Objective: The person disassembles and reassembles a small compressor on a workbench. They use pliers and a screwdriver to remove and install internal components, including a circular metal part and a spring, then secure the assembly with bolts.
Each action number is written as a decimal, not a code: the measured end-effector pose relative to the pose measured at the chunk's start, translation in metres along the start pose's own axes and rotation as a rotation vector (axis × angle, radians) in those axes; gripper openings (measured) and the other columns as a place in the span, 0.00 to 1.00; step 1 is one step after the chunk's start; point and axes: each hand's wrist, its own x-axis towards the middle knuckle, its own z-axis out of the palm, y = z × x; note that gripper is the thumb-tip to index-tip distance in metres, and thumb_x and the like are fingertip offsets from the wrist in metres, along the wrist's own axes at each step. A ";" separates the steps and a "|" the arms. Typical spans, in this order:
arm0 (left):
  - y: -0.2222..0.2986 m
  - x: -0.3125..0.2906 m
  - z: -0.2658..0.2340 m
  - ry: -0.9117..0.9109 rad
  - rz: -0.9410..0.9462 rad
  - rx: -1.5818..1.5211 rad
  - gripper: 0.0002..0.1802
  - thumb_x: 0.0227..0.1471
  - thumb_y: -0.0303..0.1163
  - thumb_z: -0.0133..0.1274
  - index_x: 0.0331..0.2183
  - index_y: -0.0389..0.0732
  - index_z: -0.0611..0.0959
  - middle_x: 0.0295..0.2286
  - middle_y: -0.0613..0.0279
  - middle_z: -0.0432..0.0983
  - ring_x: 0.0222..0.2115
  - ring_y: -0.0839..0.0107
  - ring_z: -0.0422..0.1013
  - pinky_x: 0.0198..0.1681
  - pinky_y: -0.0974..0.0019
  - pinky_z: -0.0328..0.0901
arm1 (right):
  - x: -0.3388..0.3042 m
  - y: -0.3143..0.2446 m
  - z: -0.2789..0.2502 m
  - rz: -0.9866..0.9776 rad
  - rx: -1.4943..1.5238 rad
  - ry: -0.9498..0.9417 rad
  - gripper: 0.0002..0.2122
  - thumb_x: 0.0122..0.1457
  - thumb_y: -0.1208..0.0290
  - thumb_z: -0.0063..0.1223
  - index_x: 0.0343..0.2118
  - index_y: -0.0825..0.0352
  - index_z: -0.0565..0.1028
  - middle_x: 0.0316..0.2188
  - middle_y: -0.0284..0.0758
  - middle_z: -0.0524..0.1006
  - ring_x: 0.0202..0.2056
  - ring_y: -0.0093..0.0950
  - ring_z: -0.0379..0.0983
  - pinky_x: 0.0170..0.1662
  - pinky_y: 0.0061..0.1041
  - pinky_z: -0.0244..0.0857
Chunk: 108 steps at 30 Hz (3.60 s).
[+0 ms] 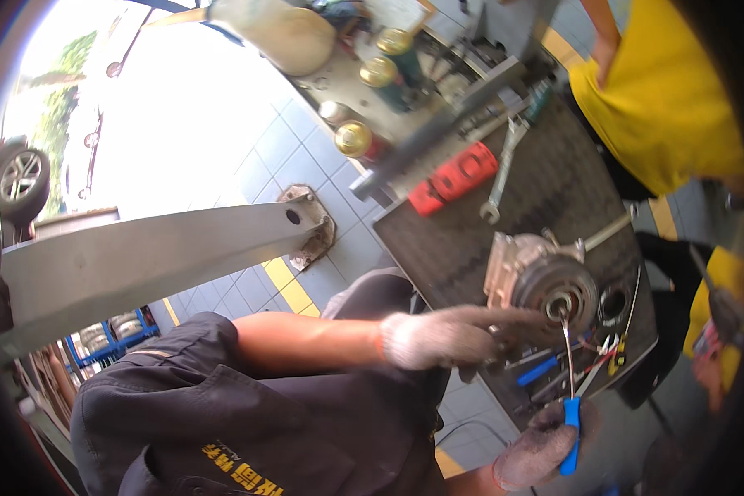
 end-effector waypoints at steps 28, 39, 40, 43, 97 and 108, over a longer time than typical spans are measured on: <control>0.113 -0.100 -0.147 -0.300 -0.134 -0.274 0.37 0.68 0.60 0.55 0.68 0.50 0.80 0.40 0.65 0.82 0.35 0.73 0.79 0.32 0.62 0.77 | -0.032 -0.045 -0.017 -0.275 -0.887 0.220 0.17 0.78 0.71 0.53 0.59 0.77 0.84 0.52 0.57 0.87 0.53 0.56 0.86 0.58 0.53 0.81; 0.136 -0.107 -0.173 -0.289 -0.190 -0.553 0.33 0.73 0.58 0.49 0.58 0.39 0.85 0.45 0.47 0.91 0.36 0.55 0.89 0.29 0.55 0.81 | -0.060 -0.094 0.059 -0.052 -0.622 0.327 0.21 0.78 0.58 0.59 0.62 0.72 0.81 0.53 0.49 0.80 0.51 0.43 0.79 0.53 0.46 0.73; 0.138 -0.108 -0.175 -0.313 -0.172 -0.614 0.33 0.73 0.58 0.49 0.59 0.39 0.85 0.45 0.46 0.91 0.36 0.55 0.90 0.28 0.55 0.81 | -0.060 -0.099 0.074 0.121 -0.380 0.432 0.22 0.77 0.51 0.60 0.57 0.68 0.81 0.44 0.38 0.77 0.41 0.32 0.74 0.43 0.35 0.66; 0.143 -0.109 -0.179 -0.320 -0.129 -0.576 0.38 0.72 0.61 0.47 0.61 0.37 0.84 0.47 0.41 0.90 0.38 0.51 0.89 0.29 0.54 0.81 | -0.062 -0.116 0.104 0.306 -0.134 0.536 0.21 0.76 0.46 0.62 0.56 0.60 0.84 0.37 0.25 0.75 0.34 0.20 0.66 0.37 0.25 0.58; 0.019 -0.015 -0.094 0.199 -0.004 1.727 0.56 0.39 0.41 0.78 0.68 0.38 0.75 0.62 0.42 0.76 0.62 0.38 0.76 0.65 0.41 0.76 | -0.068 0.027 -0.026 0.348 0.669 0.569 0.25 0.77 0.46 0.58 0.55 0.69 0.85 0.34 0.35 0.87 0.29 0.26 0.79 0.28 0.26 0.67; -0.031 0.009 -0.097 0.355 0.071 2.035 0.52 0.39 0.45 0.78 0.63 0.35 0.77 0.61 0.39 0.74 0.64 0.36 0.72 0.64 0.36 0.72 | -0.037 0.096 -0.053 0.571 0.728 0.299 0.25 0.75 0.48 0.59 0.61 0.65 0.84 0.53 0.29 0.86 0.48 0.22 0.81 0.52 0.23 0.76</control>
